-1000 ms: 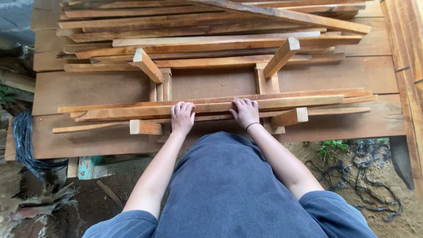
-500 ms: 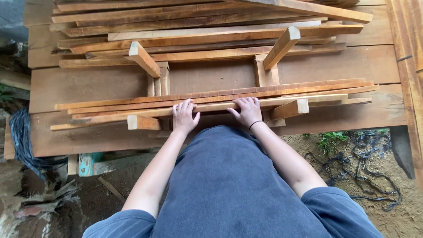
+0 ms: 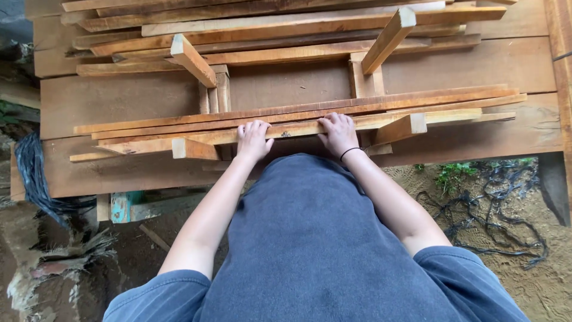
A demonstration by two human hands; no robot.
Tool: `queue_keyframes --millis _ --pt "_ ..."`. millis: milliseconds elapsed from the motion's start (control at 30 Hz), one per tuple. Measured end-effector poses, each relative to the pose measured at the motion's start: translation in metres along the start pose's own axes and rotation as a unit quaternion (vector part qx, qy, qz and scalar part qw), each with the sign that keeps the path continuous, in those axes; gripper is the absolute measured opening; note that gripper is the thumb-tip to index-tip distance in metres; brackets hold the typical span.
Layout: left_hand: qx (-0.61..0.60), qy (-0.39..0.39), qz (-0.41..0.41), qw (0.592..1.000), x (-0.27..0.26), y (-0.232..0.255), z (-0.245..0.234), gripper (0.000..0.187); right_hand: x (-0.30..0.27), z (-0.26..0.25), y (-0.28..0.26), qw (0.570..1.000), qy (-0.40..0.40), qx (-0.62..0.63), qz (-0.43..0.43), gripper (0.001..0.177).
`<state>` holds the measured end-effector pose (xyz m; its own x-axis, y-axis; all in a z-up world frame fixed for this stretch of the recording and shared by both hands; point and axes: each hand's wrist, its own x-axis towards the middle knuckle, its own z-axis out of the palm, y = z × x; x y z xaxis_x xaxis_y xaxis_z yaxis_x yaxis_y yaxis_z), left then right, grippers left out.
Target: The person picks up thin wooden planks from a pile and places them onto a wooden frame structure. They repeat this process, stacking the planks one by one on top of each other within the frame.
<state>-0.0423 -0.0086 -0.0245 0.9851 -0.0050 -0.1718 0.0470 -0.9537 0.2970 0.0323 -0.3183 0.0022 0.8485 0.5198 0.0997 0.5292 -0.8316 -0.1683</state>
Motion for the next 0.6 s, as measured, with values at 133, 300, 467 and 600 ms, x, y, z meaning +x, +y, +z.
queue_keyframes --millis 133,300,467,600 --pt "-0.018 0.024 0.013 0.999 -0.003 0.002 0.004 0.051 -0.003 -0.004 -0.004 1.0 -0.013 0.004 0.007 0.056" --pt "-0.013 -0.008 0.018 1.0 -0.007 0.012 -0.042 0.057 0.009 -0.032 -0.008 0.999 -0.03 -0.04 -0.022 0.054" --pt "-0.019 -0.031 0.0 0.999 -0.015 0.026 -0.041 0.035 0.004 -0.04 -0.011 0.997 -0.058 0.007 -0.042 0.031" --pt "0.015 -0.02 -0.004 1.0 -0.018 0.025 -0.022 0.04 0.003 -0.049 -0.013 0.996 -0.056 0.03 -0.056 0.025"
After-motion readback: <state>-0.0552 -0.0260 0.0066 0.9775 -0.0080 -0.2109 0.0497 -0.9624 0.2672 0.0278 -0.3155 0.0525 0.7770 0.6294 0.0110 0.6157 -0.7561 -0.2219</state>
